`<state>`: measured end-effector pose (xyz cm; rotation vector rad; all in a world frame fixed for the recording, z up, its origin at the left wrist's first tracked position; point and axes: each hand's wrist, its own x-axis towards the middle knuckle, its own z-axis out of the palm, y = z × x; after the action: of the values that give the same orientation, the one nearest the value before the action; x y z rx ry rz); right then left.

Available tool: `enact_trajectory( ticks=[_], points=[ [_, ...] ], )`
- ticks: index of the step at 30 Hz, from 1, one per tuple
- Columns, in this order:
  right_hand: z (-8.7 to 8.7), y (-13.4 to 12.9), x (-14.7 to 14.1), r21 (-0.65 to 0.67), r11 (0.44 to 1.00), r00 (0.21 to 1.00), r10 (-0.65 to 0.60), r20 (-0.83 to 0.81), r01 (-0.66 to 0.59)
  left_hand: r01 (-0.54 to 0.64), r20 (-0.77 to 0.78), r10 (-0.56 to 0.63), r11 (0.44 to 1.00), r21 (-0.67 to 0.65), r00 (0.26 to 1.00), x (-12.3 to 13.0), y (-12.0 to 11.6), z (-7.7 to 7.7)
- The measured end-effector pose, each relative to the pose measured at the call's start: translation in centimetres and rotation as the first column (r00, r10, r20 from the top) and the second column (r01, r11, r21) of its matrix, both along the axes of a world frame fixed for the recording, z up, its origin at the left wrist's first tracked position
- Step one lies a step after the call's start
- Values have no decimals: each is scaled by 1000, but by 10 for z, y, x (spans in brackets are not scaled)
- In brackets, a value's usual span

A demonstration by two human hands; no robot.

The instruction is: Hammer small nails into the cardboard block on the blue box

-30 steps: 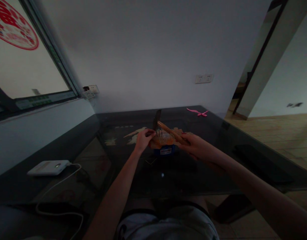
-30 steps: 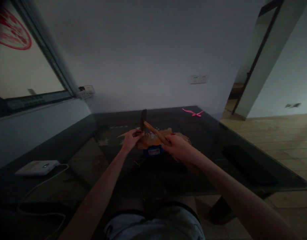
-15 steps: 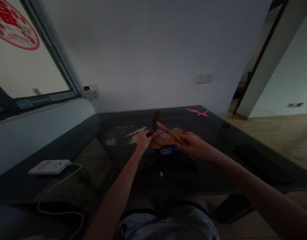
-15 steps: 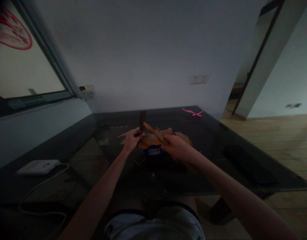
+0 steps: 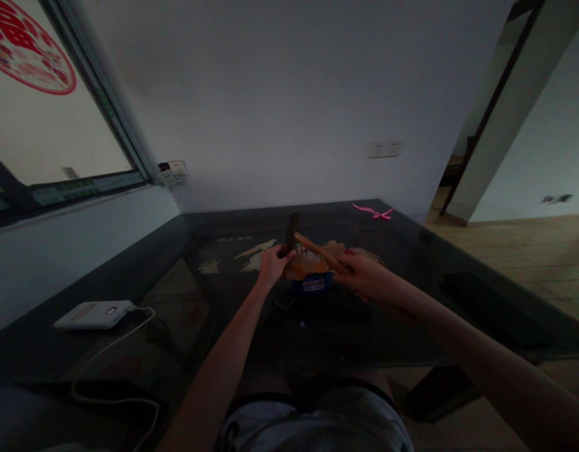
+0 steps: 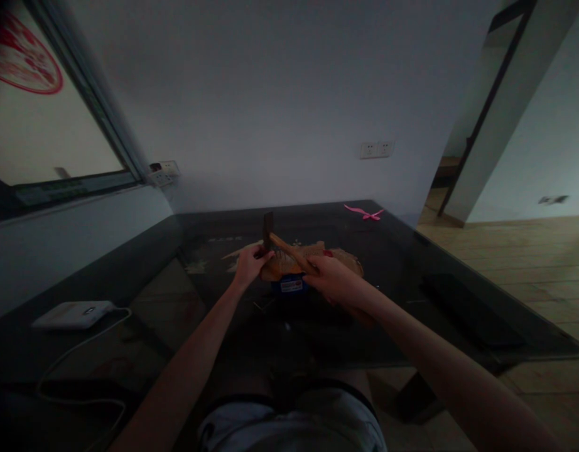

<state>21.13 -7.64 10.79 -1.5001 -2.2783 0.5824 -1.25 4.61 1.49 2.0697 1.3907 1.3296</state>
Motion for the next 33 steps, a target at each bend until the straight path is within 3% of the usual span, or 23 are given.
enact_trajectory(
  ticks=[7,15,25,33],
  points=[
    [-2,0,2,-60,998,998,0,-63,-4,-5,-10,5,1000,17,1000,1,-3,3],
    [-6,4,1,33,999,1000,18,3,-18,-27,-40,28,999,40,999,-1,1,-2],
    [-1,-4,2,-76,997,998,-7,-67,1,-6,45,5,999,31,999,1,1,4],
    [-4,-1,4,-18,1000,1000,2,-30,-3,5,45,-6,1000,21,999,1,4,3]
  ],
)
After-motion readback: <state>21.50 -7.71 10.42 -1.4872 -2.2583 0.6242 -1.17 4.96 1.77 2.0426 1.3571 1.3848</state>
